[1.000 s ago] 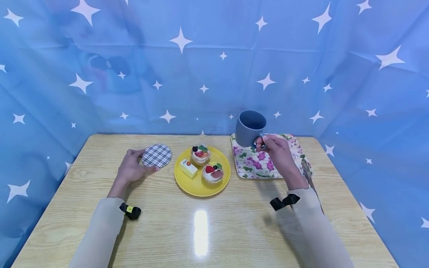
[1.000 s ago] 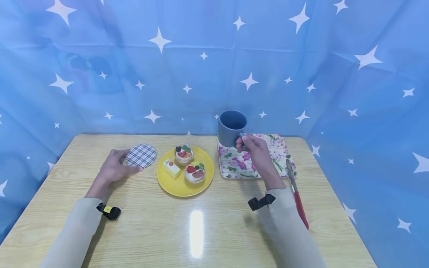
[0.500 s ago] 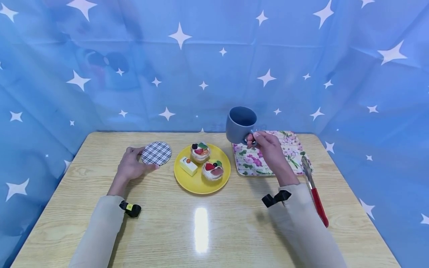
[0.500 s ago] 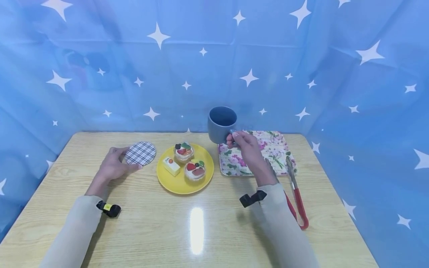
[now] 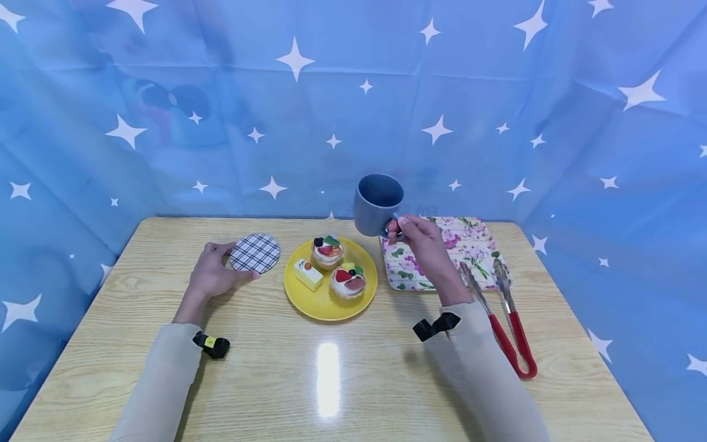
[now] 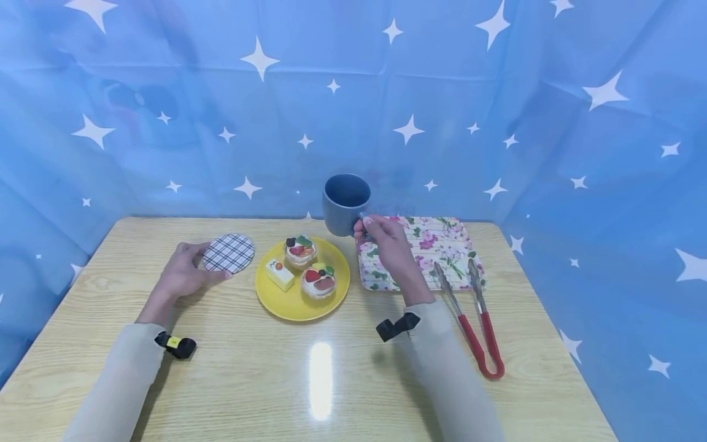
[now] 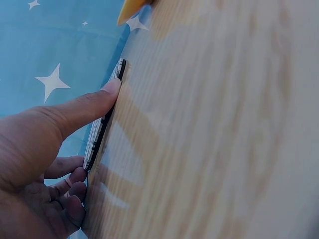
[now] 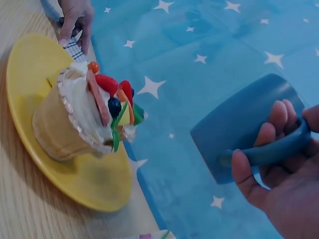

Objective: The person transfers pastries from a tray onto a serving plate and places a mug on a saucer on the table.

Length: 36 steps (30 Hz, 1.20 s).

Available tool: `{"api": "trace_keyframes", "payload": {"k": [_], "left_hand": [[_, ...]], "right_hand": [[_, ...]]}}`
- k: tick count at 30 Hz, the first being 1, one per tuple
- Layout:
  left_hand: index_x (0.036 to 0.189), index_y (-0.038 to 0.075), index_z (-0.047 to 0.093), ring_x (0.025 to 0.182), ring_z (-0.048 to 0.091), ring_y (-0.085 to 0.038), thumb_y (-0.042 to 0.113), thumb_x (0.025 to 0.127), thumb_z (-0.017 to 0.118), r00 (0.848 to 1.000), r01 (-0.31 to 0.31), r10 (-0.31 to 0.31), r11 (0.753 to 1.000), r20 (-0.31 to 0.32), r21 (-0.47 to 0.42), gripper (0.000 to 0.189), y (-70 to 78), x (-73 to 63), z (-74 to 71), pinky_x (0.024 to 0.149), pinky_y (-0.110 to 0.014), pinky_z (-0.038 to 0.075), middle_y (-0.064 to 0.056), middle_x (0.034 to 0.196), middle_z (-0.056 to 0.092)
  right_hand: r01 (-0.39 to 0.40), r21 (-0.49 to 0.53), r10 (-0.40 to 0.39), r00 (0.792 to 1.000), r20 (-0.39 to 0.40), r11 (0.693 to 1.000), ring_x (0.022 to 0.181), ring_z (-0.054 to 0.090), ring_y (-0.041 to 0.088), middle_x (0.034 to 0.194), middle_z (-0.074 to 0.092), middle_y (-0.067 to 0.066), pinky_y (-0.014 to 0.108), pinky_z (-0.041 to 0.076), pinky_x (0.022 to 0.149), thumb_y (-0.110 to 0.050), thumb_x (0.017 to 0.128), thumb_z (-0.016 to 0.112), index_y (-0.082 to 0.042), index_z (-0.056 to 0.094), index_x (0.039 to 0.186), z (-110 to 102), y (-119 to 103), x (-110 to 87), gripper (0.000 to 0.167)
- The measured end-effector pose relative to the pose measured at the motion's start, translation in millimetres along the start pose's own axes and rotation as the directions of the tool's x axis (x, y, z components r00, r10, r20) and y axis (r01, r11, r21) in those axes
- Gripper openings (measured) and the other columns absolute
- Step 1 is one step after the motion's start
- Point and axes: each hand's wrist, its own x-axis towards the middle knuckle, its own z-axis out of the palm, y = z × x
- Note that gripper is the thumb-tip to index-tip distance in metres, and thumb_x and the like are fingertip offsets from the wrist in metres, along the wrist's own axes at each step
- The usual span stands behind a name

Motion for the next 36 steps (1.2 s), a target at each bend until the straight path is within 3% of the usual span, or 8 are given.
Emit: {"api": "trace_keyframes", "payload": {"k": [8, 15, 21, 31, 36], "left_hand": [[0.159, 0.000, 0.033, 0.133, 0.039, -0.052, 0.052, 0.080, 0.084, 1.000, 0.001, 0.000, 1.000, 0.002, -0.005, 0.108, 0.8, -0.9, 0.7, 0.111, -0.071, 0.041, -0.032, 0.150, 0.032], [0.159, 0.000, 0.033, 0.131, 0.041, -0.049, 0.051, 0.080, 0.084, 1.000, 0.001, -0.001, 1.000, -0.006, 0.000, 0.107, 1.0, -2.4, 0.1, 0.110, -0.070, 0.042, -0.031, 0.146, 0.034], [0.158, 0.000, 0.033, 0.127, 0.042, -0.047, 0.051, 0.080, 0.085, 1.000, -0.003, 0.003, 1.000, -0.007, -0.001, 0.107, 0.5, -2.0, -0.1, 0.108, -0.069, 0.044, -0.030, 0.143, 0.036], [0.159, -0.001, 0.031, 0.132, 0.039, -0.051, 0.049, 0.081, 0.084, 1.000, 0.003, -0.003, 1.000, -0.004, 0.006, 0.106, 1.7, -1.1, -0.6, 0.110, -0.070, 0.042, -0.032, 0.148, 0.033], [0.159, 0.000, 0.032, 0.134, 0.037, -0.053, 0.051, 0.081, 0.083, 1.000, 0.005, -0.005, 1.000, 0.000, 0.015, 0.106, 1.7, -0.9, -0.5, 0.111, -0.072, 0.040, -0.034, 0.150, 0.031]], "right_hand": [[0.009, -0.007, -0.009, 1.000, 0.018, 1.000, 0.090, 0.057, 0.021, 0.091, 0.062, 0.003, 0.026, 0.056, 0.089, -0.029, 0.111, 0.045, 0.010, 0.062, 0.104, 12.9, -3.0, 4.9, 0.044], [-0.010, -0.019, 0.011, 1.000, 0.027, 1.000, 0.090, 0.057, 0.018, 0.092, 0.063, 0.001, 0.027, 0.055, 0.087, -0.028, 0.111, 0.044, 0.008, 0.063, 0.105, 24.0, -5.7, 8.4, 0.041], [-0.040, -0.055, 0.041, 0.999, 0.025, 0.998, 0.092, 0.060, 0.017, 0.093, 0.064, 0.001, 0.032, 0.057, 0.091, -0.025, 0.112, 0.043, 0.006, 0.065, 0.106, 37.8, -9.4, 12.5, 0.038], [-0.018, -0.038, 0.021, 0.997, 0.079, 0.999, 0.094, 0.062, 0.019, 0.093, 0.065, 0.001, 0.035, 0.059, 0.095, -0.024, 0.112, 0.043, 0.006, 0.065, 0.105, 57.6, -9.8, 19.5, 0.037], [-0.028, -0.031, 0.031, 0.995, 0.098, 0.999, 0.095, 0.062, 0.031, 0.094, 0.065, 0.003, 0.040, 0.058, 0.099, -0.023, 0.112, 0.043, 0.004, 0.066, 0.104, 68.1, -10.6, 22.8, 0.037]]}}
